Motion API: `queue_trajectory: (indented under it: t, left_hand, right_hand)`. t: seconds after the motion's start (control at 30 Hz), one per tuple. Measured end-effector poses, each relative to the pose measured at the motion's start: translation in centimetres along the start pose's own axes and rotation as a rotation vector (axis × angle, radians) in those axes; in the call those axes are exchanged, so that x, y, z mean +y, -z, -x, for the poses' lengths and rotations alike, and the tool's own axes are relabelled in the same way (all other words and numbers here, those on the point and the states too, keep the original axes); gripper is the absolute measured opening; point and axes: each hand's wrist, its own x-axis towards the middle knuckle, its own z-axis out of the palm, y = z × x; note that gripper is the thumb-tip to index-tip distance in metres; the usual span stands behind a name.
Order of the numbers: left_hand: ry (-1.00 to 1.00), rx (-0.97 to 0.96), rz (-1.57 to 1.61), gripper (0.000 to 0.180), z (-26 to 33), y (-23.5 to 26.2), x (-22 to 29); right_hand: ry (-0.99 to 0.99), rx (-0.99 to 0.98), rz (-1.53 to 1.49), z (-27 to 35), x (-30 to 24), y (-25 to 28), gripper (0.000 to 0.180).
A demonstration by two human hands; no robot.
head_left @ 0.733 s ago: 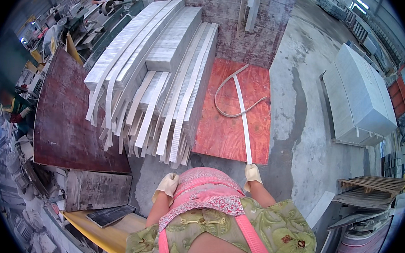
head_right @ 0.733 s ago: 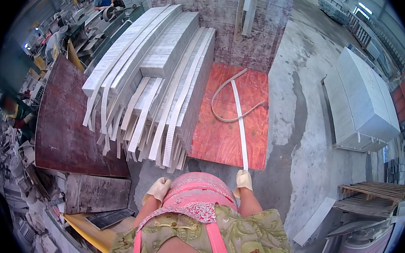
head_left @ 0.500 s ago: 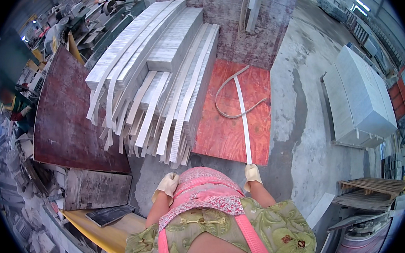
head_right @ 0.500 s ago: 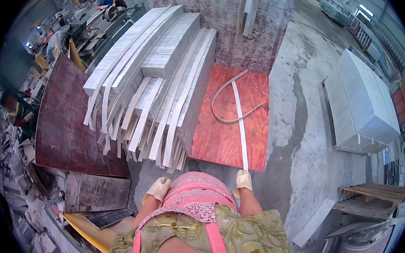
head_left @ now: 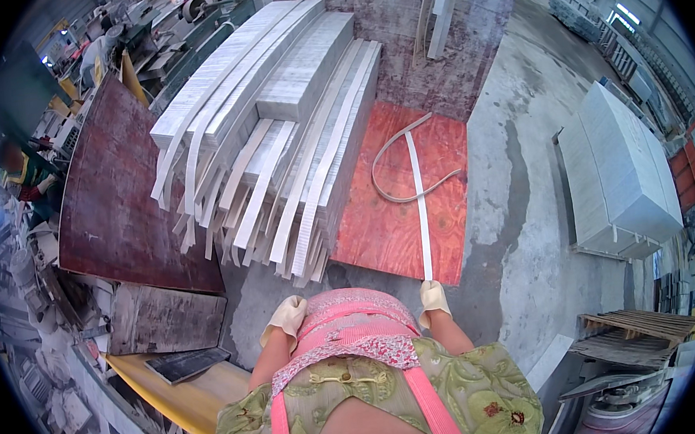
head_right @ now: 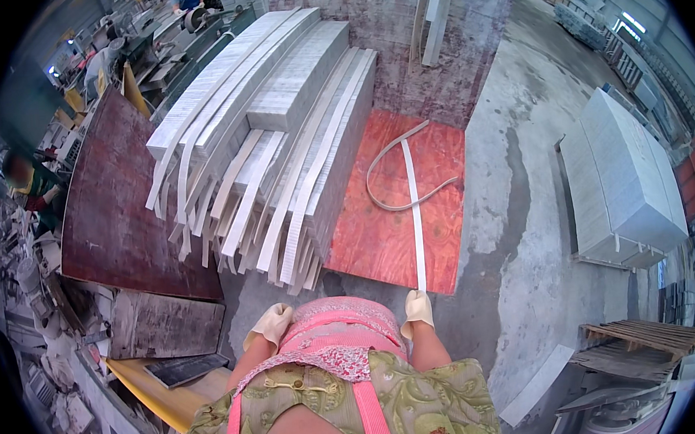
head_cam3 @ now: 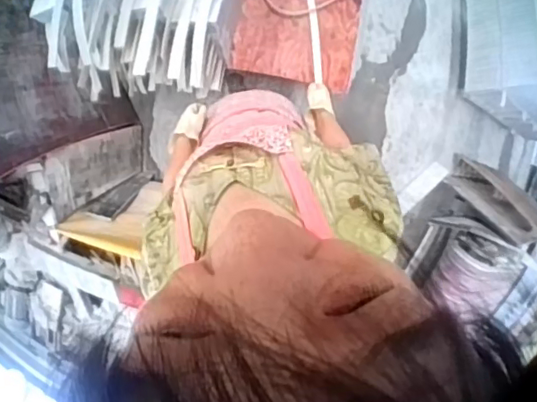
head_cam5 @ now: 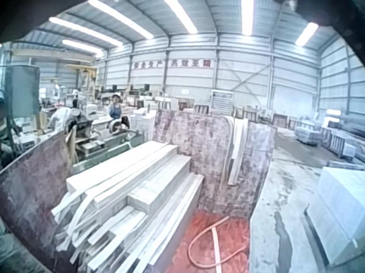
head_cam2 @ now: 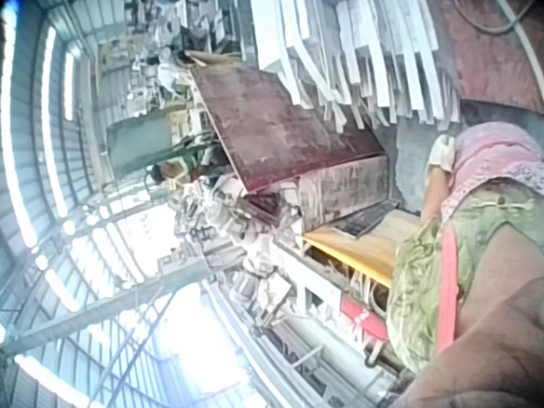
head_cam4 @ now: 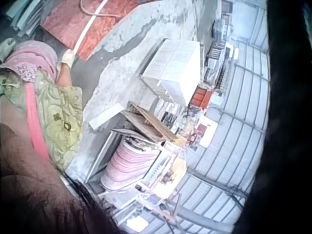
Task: The person picks up white planks from a pile and places them onto a red conveyor belt. They then retrieve the planks from the other end and stack them neatly on a table. This process is repeated multiple times.
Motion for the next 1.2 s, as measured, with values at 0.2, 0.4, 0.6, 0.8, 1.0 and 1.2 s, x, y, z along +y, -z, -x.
queue_trajectory:
  t: [0.2,0.4,0.6,0.8,1.0,1.2]
  left_hand:
    - [-0.002,0.010,-0.014,0.041,-0.1,-0.2,-0.2]
    - [0.005,0.033,-0.005,0.041,-1.0,-0.8,-1.7]
    - [0.004,0.017,-0.021,0.040,-1.0,-0.6,-1.0]
    - [0.012,-0.009,-0.021,0.040,-0.7,-0.5,0.3]
    - [0.032,-0.011,-0.036,0.040,-0.6,-0.4,-0.3]
    - [0.018,-0.005,0.002,0.041,-0.3,-0.3,0.2]
  right_hand:
    - [-0.013,0.004,-0.029,-0.3,0.5,-0.2,0.044]
    - [-0.015,-0.009,-0.063,-0.7,0.8,-0.4,0.041]
    - [0.006,0.026,-0.059,-1.5,2.6,-1.5,0.039]
    - [-0.005,0.028,-0.056,-1.1,2.4,-0.9,0.041]
    - [-0.081,-0.087,-0.093,-0.5,1.4,-0.5,0.047]
    - [-0.058,-0.031,-0.097,-1.3,2.9,-1.5,0.038]
